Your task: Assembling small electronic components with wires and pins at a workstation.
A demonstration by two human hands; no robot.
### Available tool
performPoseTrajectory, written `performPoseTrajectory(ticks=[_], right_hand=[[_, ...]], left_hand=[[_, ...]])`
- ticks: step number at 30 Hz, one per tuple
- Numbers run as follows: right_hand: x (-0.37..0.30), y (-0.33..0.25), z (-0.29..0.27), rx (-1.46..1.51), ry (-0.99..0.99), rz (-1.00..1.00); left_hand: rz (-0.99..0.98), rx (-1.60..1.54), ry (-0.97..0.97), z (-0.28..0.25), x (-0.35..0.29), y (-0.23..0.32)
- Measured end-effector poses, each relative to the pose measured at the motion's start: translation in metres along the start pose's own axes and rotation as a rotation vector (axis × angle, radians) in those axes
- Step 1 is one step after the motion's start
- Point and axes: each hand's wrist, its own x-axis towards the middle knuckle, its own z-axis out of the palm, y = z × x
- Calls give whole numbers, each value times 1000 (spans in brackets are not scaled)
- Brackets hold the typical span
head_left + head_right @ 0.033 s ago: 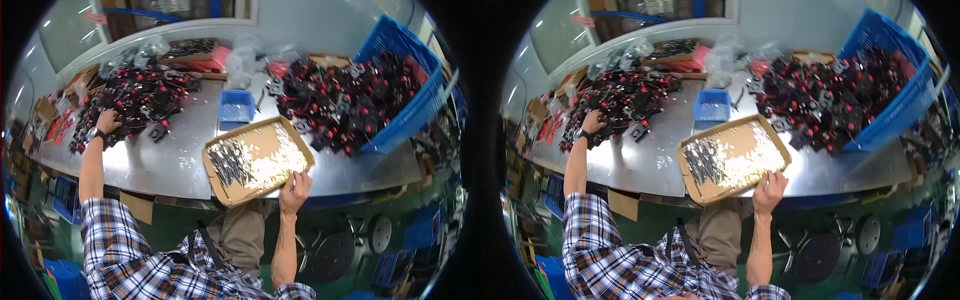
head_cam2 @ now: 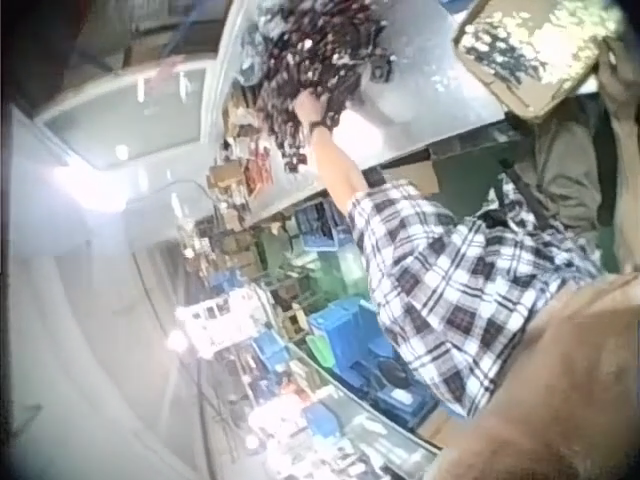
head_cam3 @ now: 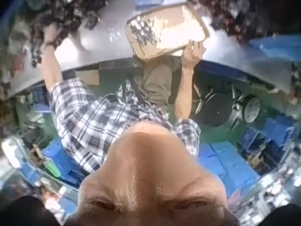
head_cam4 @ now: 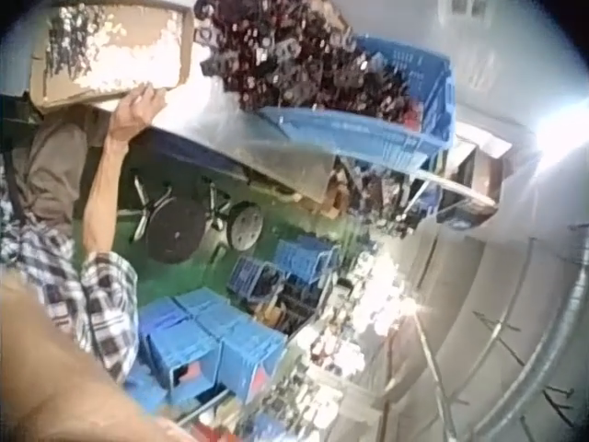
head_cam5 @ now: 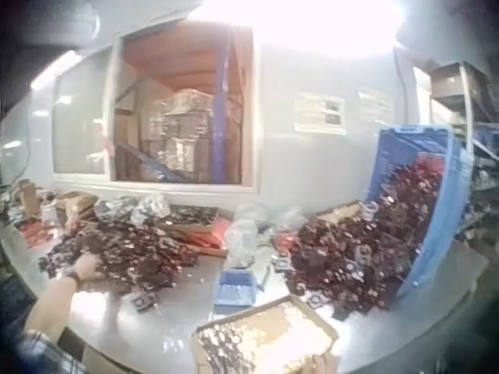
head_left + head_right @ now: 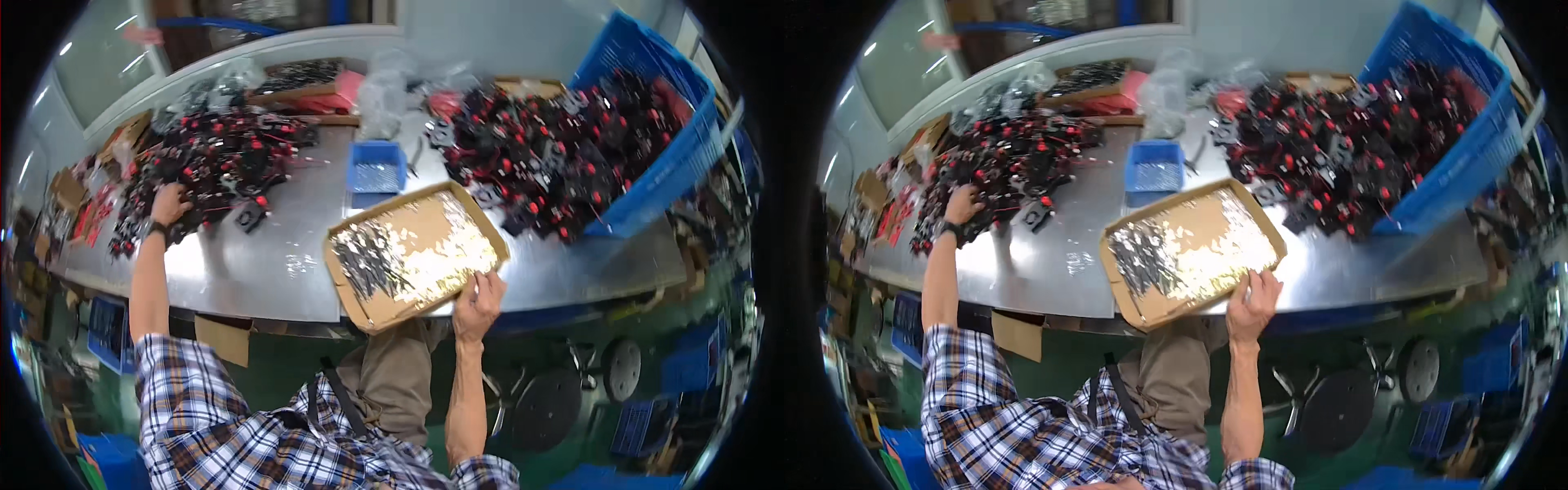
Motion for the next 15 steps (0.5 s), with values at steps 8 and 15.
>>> performPoseTrajectory(ticks=[8,15], right_hand=[[10,-6,0,41,-50,-74],[7,-7,-1,62,-130,0]], left_hand=[[-168,331,570,50,-62,57],[-9,-491,230,64,-123,236]])
